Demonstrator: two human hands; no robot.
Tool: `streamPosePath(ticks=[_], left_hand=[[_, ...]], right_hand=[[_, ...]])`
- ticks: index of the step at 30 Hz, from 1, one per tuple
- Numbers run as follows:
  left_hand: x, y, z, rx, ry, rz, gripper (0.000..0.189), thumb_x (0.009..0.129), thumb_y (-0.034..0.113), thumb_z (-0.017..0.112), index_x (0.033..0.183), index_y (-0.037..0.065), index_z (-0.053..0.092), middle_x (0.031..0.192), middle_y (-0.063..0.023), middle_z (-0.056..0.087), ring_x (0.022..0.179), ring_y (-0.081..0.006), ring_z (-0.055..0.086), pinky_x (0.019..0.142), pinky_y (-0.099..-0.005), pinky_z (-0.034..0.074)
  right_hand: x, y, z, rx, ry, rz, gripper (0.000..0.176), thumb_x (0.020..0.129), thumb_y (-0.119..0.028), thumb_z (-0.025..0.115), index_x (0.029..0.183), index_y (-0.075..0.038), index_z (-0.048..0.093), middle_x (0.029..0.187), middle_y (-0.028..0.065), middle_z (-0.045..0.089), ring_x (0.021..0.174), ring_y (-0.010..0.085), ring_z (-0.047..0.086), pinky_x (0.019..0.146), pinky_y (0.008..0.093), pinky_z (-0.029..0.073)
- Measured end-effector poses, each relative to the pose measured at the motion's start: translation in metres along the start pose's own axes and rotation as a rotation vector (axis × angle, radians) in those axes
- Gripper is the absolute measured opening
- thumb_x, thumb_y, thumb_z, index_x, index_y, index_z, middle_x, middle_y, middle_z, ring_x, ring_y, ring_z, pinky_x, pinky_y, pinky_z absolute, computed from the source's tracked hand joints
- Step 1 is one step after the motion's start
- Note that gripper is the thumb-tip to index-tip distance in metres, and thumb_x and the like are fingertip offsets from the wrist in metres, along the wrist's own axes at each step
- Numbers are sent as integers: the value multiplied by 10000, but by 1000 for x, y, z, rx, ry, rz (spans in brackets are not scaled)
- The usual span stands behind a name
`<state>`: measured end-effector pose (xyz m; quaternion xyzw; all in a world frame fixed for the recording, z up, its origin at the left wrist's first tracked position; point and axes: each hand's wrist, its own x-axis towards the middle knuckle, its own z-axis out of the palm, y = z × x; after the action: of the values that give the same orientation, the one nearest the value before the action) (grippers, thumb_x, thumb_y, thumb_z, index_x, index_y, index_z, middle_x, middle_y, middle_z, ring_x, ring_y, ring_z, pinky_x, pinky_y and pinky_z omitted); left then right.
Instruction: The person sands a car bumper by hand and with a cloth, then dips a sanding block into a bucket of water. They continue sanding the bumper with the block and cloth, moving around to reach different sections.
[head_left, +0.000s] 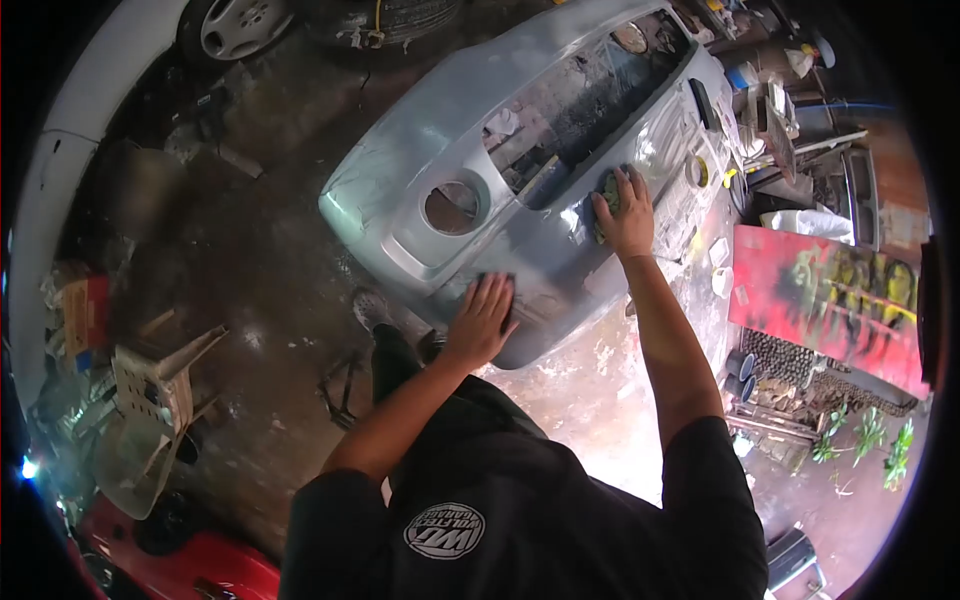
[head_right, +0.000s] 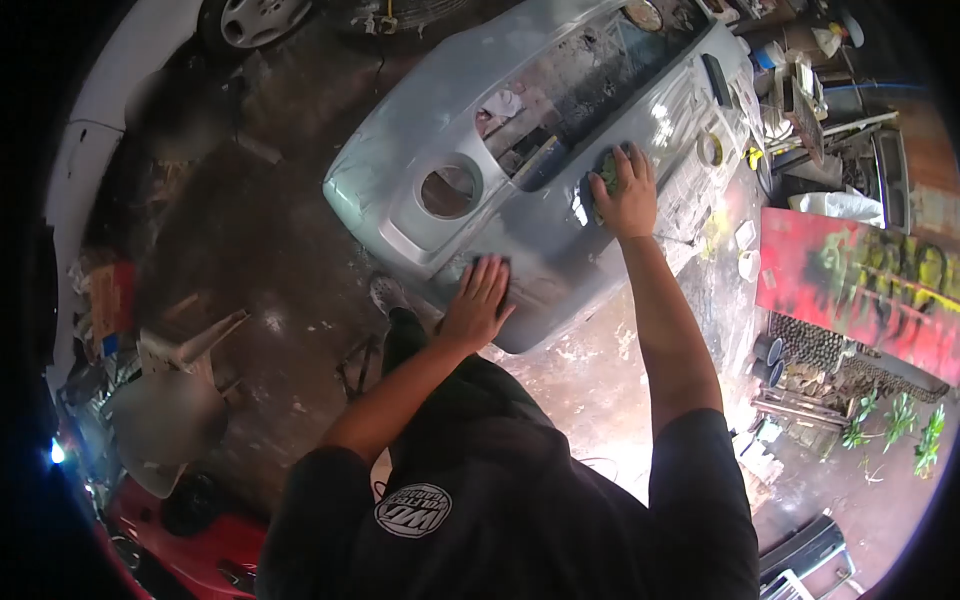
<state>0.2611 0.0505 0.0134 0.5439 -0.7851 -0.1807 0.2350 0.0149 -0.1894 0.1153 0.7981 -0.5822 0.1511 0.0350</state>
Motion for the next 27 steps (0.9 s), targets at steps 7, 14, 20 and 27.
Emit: streamPosePath(ticks=[7, 14, 20, 27], left_hand=[[66, 20, 2, -146, 129, -159, 763, 1010, 383, 635, 1582, -50, 376, 1669, -263, 334, 1572, -408, 288, 1283, -535, 230], [17, 4, 1, -219, 194, -135, 720, 991, 325, 661, 1563, -39, 422, 1649, -258, 368, 1552, -418, 320, 1268, -503, 285], [103, 11, -16, -224, 250, -61, 682, 1005, 316, 633, 1561, -26, 435, 1649, -227, 384, 1552, -389, 327, 1270, -477, 290], [11, -45, -23, -220, 91, 97, 679, 1005, 312, 631, 1541, -59, 443, 1666, -246, 344, 1546, -388, 330, 1279, -472, 276]], right_hand=[[-1, 6, -1, 34, -32, -14, 608, 911, -359, 755, 1403, -38, 597, 1493, 236, 538, 1400, 443, 484, 1188, 490, 392], [6, 1, 1, 15, -56, -15, 616, 930, -368, 733, 1419, -28, 577, 1505, 266, 514, 1423, 469, 449, 1200, 506, 374], [8, 5, 2, 23, -82, -49, 635, 935, -387, 726, 1431, -22, 567, 1520, 280, 497, 1433, 490, 431, 1214, 519, 357], [4, 8, 4, 6, -46, -77, 639, 938, -389, 721, 1434, -17, 561, 1517, 286, 496, 1429, 499, 433, 1210, 532, 362]])
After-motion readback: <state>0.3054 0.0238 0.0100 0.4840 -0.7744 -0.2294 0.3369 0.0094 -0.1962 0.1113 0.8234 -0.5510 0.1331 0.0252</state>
